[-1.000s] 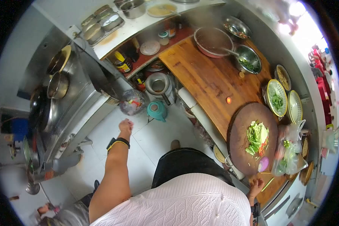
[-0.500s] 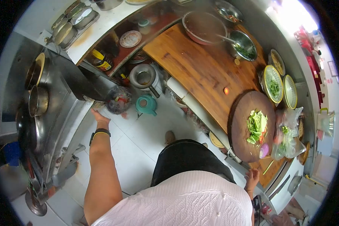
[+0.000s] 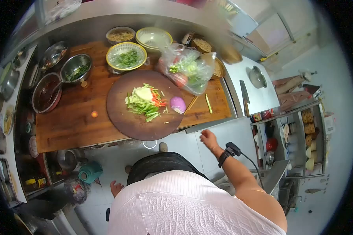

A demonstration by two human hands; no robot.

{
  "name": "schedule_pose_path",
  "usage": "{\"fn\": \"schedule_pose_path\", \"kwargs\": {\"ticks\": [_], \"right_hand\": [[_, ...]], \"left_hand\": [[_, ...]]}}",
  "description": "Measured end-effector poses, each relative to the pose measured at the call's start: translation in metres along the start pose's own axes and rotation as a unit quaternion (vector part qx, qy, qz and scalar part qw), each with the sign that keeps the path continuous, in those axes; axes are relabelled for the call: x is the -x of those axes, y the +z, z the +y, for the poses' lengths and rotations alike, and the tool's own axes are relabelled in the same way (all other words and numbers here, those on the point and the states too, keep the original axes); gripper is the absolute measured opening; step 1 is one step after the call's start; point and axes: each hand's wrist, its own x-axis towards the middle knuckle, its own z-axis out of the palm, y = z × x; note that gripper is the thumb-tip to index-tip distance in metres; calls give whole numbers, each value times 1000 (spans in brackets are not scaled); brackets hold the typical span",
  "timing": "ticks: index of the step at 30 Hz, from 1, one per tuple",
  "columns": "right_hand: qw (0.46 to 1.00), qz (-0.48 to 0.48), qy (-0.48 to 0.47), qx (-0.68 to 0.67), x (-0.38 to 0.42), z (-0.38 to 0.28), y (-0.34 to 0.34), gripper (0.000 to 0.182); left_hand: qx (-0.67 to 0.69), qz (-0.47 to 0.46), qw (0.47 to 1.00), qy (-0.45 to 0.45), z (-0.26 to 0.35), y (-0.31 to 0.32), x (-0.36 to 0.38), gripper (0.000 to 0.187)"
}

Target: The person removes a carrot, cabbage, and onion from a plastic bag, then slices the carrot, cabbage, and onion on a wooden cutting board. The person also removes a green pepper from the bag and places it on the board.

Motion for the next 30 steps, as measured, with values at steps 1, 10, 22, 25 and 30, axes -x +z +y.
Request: {"fn": "schedule_pose_path", "kwargs": {"ticks": [1, 10, 22, 25, 30], "right_hand": [[999, 28, -6, 37, -10, 13, -17, 20], [876, 334, -104, 331, -140, 86, -182, 37], [945, 153, -84, 278, -217, 110, -273, 74], [953, 121, -164, 226, -200, 105, -272, 75], [944, 121, -220, -216, -133, 45, -234, 71]], "left_hand": [[-6, 3, 1000, 3, 15, 20, -1, 35], [-266, -128, 813, 502, 186, 229, 53, 21], [-654, -204, 482, 546, 228, 437, 10, 66], [-706, -223, 482, 468, 239, 437, 28, 64], [-649, -170, 560, 486, 225, 416, 41, 65]]}}
